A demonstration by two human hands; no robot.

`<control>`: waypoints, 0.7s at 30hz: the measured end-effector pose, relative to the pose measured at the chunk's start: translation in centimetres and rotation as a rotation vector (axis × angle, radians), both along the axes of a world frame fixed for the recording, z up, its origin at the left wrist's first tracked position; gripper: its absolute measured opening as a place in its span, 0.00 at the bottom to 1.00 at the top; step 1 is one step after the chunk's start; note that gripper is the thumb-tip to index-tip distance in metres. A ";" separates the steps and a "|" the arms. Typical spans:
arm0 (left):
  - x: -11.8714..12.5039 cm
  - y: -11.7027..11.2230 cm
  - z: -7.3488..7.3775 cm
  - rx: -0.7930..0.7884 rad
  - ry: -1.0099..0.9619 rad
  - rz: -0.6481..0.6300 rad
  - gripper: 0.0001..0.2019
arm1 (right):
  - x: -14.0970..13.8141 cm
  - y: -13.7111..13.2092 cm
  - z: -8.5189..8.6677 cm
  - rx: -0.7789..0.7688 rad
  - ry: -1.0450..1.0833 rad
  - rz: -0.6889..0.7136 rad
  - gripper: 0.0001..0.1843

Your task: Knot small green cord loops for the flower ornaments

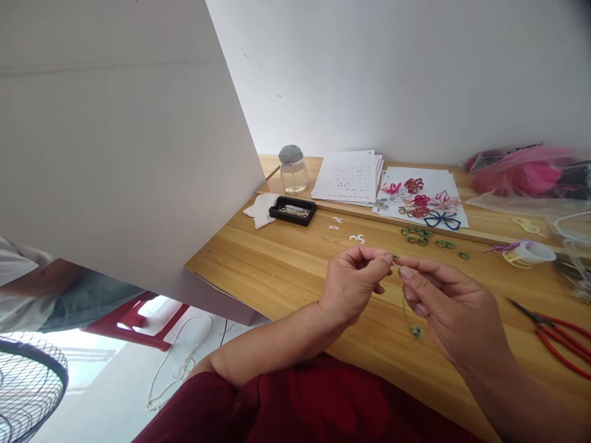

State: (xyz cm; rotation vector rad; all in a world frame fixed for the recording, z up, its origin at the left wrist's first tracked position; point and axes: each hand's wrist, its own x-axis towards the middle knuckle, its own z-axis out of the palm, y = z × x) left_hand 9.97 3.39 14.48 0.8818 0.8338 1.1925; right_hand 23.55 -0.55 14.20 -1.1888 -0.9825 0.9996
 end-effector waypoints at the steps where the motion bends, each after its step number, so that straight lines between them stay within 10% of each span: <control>1: 0.0 0.0 0.0 0.000 0.001 0.002 0.15 | 0.1 -0.1 0.0 0.012 -0.034 -0.001 0.13; 11: 0.0 0.2 -0.2 -0.034 -0.033 -0.025 0.19 | 0.3 -0.1 0.5 0.067 -0.194 -0.054 0.10; 21: -0.4 0.8 -0.4 -0.060 -0.059 -0.138 0.19 | 2.0 1.6 1.2 -0.368 0.294 0.254 0.23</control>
